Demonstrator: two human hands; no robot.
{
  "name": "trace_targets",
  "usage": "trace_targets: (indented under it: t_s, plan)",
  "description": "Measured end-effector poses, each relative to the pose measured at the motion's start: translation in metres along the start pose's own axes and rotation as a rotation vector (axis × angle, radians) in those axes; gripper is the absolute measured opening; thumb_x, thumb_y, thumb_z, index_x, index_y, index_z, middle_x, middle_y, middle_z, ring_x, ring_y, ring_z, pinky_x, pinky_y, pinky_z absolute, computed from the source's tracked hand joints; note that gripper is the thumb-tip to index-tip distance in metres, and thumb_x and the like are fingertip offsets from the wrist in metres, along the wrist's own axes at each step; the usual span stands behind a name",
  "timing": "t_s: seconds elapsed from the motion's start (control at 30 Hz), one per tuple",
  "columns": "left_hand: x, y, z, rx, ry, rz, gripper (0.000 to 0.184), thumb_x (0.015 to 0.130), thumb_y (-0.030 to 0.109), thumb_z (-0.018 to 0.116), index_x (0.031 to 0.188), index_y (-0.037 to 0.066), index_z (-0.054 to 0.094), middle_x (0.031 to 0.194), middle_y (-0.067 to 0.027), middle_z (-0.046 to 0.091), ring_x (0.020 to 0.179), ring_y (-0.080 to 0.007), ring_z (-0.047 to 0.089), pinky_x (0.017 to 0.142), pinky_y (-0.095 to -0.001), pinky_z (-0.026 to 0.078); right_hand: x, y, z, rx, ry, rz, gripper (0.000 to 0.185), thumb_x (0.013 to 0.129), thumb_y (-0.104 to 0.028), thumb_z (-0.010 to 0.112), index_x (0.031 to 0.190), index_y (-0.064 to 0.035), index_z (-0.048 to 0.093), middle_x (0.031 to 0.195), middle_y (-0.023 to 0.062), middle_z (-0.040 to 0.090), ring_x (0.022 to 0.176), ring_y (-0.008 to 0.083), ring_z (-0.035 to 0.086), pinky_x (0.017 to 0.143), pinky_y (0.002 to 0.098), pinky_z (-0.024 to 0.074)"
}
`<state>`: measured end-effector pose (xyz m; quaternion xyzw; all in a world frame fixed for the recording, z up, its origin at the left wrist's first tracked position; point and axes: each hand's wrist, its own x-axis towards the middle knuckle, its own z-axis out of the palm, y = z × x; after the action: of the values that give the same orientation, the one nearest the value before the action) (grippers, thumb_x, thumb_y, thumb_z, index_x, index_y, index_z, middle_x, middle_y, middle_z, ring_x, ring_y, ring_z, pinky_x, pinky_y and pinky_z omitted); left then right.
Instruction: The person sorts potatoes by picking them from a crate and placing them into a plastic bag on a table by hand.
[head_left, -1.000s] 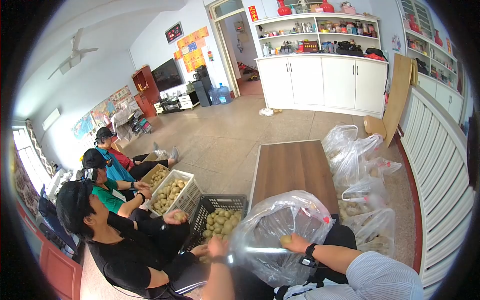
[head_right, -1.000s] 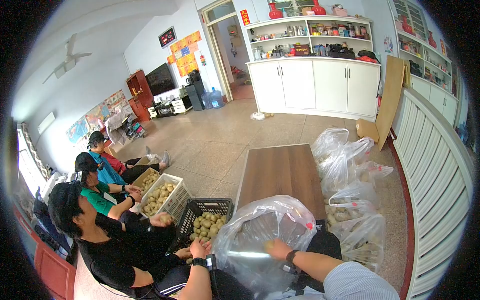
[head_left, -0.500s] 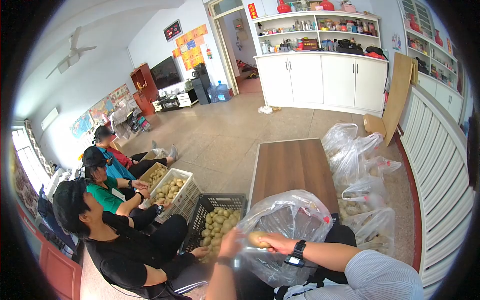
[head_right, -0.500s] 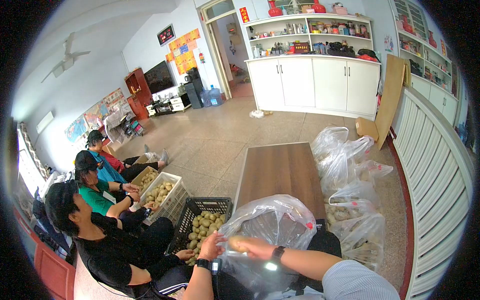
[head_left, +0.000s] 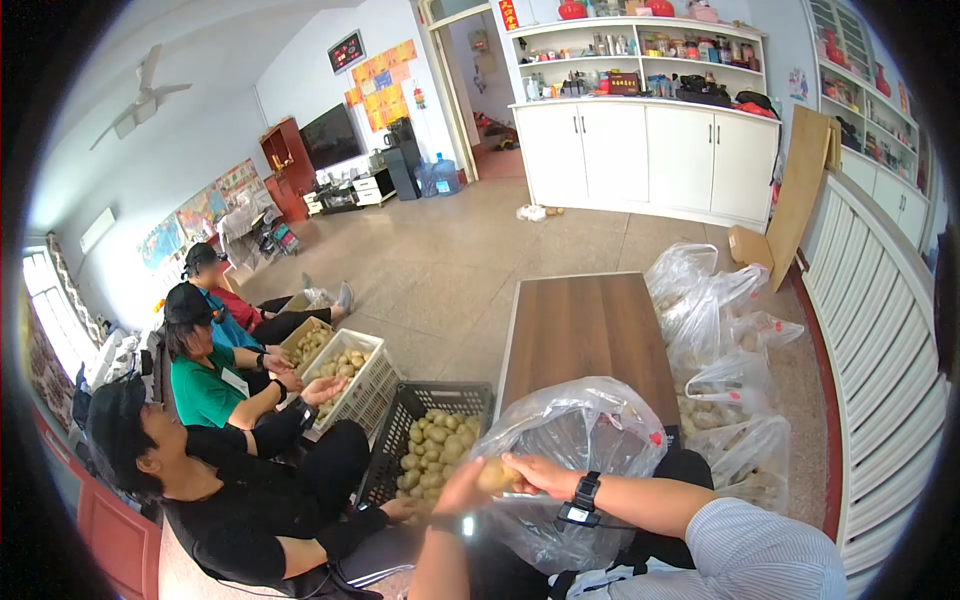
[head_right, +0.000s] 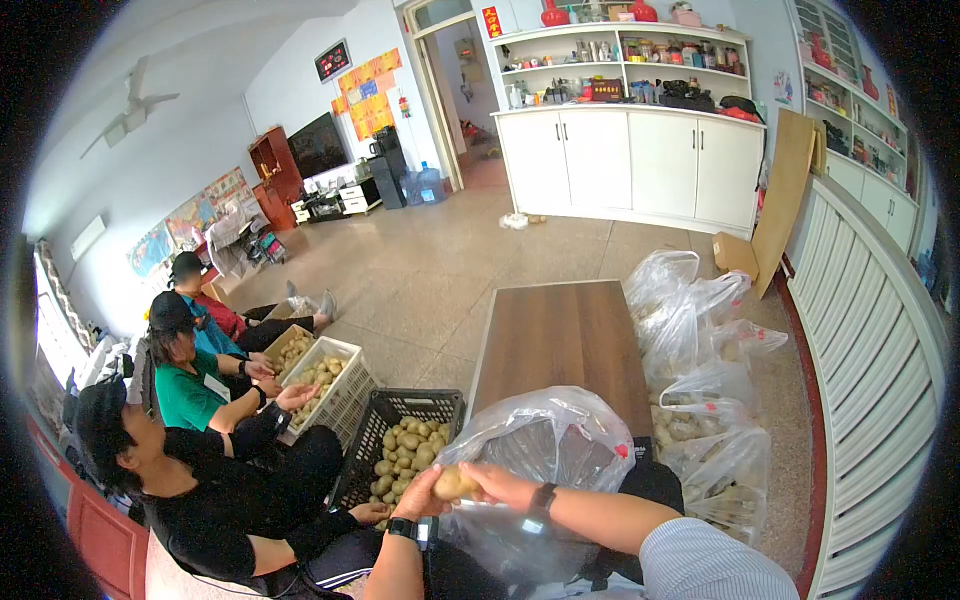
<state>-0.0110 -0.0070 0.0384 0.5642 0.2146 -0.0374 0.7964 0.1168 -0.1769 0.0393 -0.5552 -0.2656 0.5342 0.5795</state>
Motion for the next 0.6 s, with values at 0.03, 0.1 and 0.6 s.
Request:
trace_targets:
  t_s: [0.03, 0.1, 0.6]
  plan:
    - [0.004, -0.005, -0.002, -0.047, 0.031, 0.015, 0.047, 0.098, 0.049, 0.045, 0.118, 0.008, 0.059, 0.098, -0.0078, 0.068, 0.073, -0.0223, 0.064, 0.056, -0.0319, 0.047, 0.000, 0.000, 0.000, 0.029, 0.018, -0.002, 0.058, 0.099, -0.060, 0.038, 0.094, -0.0080, 0.063, 0.069, 0.0011, 0.056, 0.052, 0.0070, 0.044, 0.047, 0.0235, 0.0340]
    - [0.009, -0.010, -0.006, -0.094, 0.062, 0.029, 0.048, 0.096, 0.053, 0.048, 0.117, 0.011, 0.057, 0.094, -0.0064, 0.067, 0.066, -0.0215, 0.062, 0.050, -0.0287, 0.043, 0.008, 0.009, -0.003, 0.059, 0.073, 0.027, 0.059, 0.099, -0.061, 0.038, 0.095, -0.0072, 0.063, 0.071, 0.0018, 0.057, 0.054, 0.0083, 0.046, 0.048, 0.0245, 0.0364]
    - [0.036, -0.056, -0.085, -0.493, 0.607, 0.417, 0.052, 0.095, 0.045, 0.058, 0.122, 0.001, 0.052, 0.107, -0.0101, 0.061, 0.092, -0.0226, 0.059, 0.074, -0.0359, 0.054, 0.029, 0.095, -0.071, -0.326, 0.325, 0.037, 0.039, 0.095, -0.037, 0.055, 0.094, 0.0008, 0.064, 0.078, 0.0114, 0.063, 0.070, 0.0209, 0.059, 0.062, 0.0365, 0.0452]
